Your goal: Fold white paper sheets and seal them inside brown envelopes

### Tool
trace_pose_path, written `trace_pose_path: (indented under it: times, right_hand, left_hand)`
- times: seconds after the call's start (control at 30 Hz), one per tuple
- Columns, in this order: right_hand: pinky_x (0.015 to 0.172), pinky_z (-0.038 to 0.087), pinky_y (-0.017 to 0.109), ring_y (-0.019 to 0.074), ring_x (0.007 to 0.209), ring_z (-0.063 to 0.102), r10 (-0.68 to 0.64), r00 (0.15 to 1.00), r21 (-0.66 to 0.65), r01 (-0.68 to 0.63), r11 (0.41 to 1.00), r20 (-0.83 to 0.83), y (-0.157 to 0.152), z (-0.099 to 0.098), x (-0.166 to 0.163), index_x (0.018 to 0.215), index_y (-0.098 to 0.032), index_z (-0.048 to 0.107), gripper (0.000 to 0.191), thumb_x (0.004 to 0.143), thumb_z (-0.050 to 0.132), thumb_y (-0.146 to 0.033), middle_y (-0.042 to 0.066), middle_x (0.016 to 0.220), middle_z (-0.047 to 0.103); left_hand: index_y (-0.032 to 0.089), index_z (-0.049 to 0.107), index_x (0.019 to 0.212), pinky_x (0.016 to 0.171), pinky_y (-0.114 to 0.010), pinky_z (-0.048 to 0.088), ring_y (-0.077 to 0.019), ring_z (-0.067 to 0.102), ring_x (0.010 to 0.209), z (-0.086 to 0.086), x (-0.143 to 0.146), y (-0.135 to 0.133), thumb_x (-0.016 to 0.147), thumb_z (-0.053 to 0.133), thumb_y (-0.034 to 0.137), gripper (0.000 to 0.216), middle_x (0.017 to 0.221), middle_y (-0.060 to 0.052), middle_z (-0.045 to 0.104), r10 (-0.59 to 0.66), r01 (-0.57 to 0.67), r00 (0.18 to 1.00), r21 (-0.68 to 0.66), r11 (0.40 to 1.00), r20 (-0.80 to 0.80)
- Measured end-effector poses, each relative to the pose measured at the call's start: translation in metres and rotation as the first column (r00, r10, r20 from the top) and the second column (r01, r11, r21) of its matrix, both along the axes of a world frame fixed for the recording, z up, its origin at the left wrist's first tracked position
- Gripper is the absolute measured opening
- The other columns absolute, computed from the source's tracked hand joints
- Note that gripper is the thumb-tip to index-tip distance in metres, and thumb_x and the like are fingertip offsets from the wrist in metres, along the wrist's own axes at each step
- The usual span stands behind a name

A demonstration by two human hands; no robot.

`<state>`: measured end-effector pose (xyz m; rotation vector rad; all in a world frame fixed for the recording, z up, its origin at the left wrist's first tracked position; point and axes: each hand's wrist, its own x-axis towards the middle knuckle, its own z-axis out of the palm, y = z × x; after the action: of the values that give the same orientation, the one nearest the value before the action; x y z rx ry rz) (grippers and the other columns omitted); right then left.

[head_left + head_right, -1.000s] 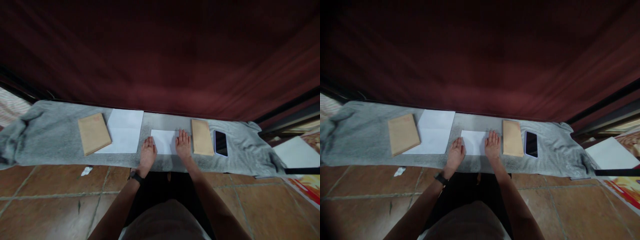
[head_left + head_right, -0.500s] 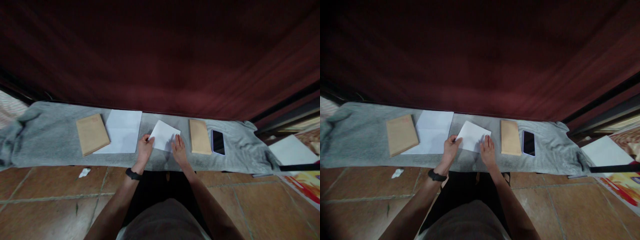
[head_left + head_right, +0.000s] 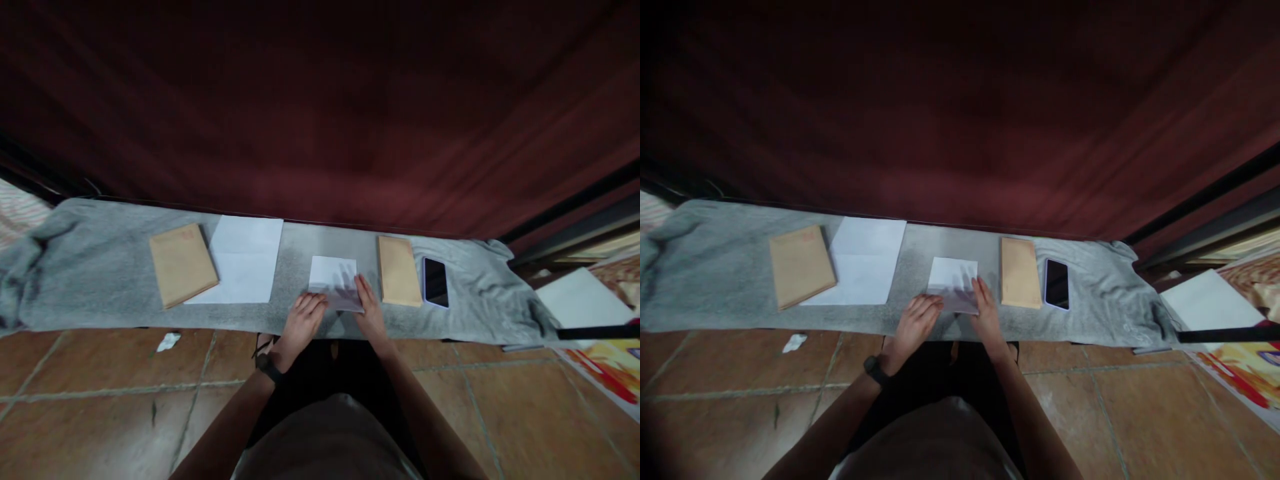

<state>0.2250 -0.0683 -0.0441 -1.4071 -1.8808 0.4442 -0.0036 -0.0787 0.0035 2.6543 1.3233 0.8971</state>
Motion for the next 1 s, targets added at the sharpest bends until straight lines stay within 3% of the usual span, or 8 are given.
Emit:
trace_pose_path:
  times: [0.13,0.3,0.53,0.8,1.0]
  right_hand:
    - [0.121,0.034,0.048,0.0208,0.146,0.039,0.193,0.97,-0.073,-0.184,0.98,0.147,-0.025,0.001,0.008,0.147,-0.03,0.05,0.077,0.076,0.049,0.0,0.002,0.158,0.043]
    - [0.122,0.032,0.05,0.0218,0.144,0.043,0.281,0.925,-0.146,-0.251,0.957,0.254,-0.047,0.002,0.012,0.141,-0.029,0.058,0.069,0.077,0.05,-0.003,0.002,0.153,0.05]
    - [0.121,0.034,0.049,0.0191,0.14,0.048,0.301,0.927,-0.139,-0.275,0.951,0.224,-0.051,0.001,0.019,0.135,-0.029,0.063,0.059,0.084,0.048,-0.003,0.002,0.148,0.056]
    - [0.118,0.038,0.051,0.0203,0.134,0.054,0.26,0.955,-0.116,-0.245,0.963,0.14,-0.05,-0.001,0.018,0.126,-0.028,0.069,0.047,0.089,0.052,-0.007,0.003,0.139,0.063]
    - [0.111,0.044,0.048,0.0219,0.12,0.064,0.209,0.977,-0.121,-0.203,0.972,0.041,-0.045,0.002,0.019,0.115,-0.027,0.073,0.026,0.098,0.054,-0.023,0.005,0.124,0.073]
  left_hand:
    - [0.021,0.068,0.112,0.105,-0.042,0.046,-0.0232,0.063,0.114,-0.019,-0.011,-0.021,0.093,0.05,0.006,0.03,0.124,-0.008,0.07,-0.065,0.053,0.987,-0.082,0.995,-0.147]
    - [0.02,0.065,0.121,0.108,-0.043,0.045,-0.0236,0.061,0.121,-0.03,-0.009,-0.047,0.092,0.049,0.004,0.037,0.127,-0.009,0.069,-0.117,0.088,0.964,-0.126,0.988,-0.238]
    - [0.021,0.067,0.12,0.109,-0.046,0.047,-0.0247,0.061,0.123,-0.036,-0.017,-0.042,0.092,0.052,0.009,0.034,0.129,-0.009,0.068,-0.009,-0.002,0.999,-0.217,0.976,-0.047]
    - [0.023,0.07,0.114,0.106,-0.046,0.051,-0.0231,0.061,0.123,-0.036,-0.04,-0.03,0.091,0.052,0.008,0.033,0.128,-0.007,0.069,-0.001,0.032,0.994,-0.281,0.959,0.112]
    - [0.024,0.072,0.106,0.105,-0.046,0.05,-0.0232,0.064,0.118,-0.03,-0.04,-0.025,0.095,0.056,0.018,0.02,0.123,-0.006,0.072,0.012,0.056,0.98,-0.334,0.941,0.199]
